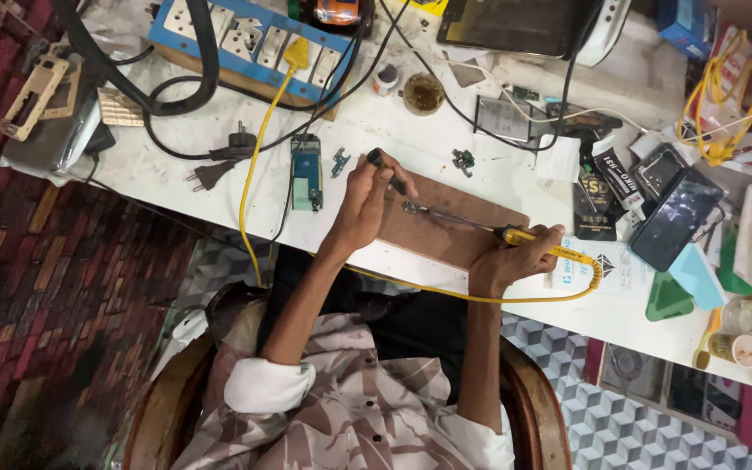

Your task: The person uses a soldering iron and solder wire to solder small electronic components on a workbench. They hold the components with one hand while applying heat and solder with the other, working on a small circuit board or connector.

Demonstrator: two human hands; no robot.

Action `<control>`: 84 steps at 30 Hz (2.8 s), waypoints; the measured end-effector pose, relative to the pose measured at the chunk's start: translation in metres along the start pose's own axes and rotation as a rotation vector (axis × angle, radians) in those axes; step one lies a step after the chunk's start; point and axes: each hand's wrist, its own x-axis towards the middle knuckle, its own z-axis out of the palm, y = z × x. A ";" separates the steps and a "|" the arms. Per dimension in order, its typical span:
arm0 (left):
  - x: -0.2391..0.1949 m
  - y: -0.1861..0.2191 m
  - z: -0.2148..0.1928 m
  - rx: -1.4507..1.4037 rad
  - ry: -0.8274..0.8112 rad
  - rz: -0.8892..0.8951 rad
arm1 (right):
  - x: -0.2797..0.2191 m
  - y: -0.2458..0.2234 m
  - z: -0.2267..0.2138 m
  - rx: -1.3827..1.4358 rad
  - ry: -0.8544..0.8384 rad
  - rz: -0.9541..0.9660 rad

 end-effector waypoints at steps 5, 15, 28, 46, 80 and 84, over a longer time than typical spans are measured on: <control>-0.001 0.000 0.003 -0.063 -0.015 -0.062 | 0.001 -0.001 0.001 -0.013 0.004 -0.005; 0.000 0.007 0.003 0.048 -0.044 -0.053 | 0.002 0.003 -0.001 -0.017 0.083 0.098; 0.002 0.016 0.003 0.182 -0.052 0.020 | -0.007 -0.013 0.009 -0.152 -0.077 0.076; 0.002 0.022 0.002 0.194 -0.057 -0.021 | -0.014 -0.017 0.011 -0.170 -0.143 0.030; 0.004 0.020 0.001 0.172 -0.006 0.064 | -0.003 0.003 -0.002 -0.196 -0.155 0.029; 0.003 0.011 0.003 0.157 0.006 0.043 | -0.007 -0.006 -0.004 -0.160 -0.263 -0.018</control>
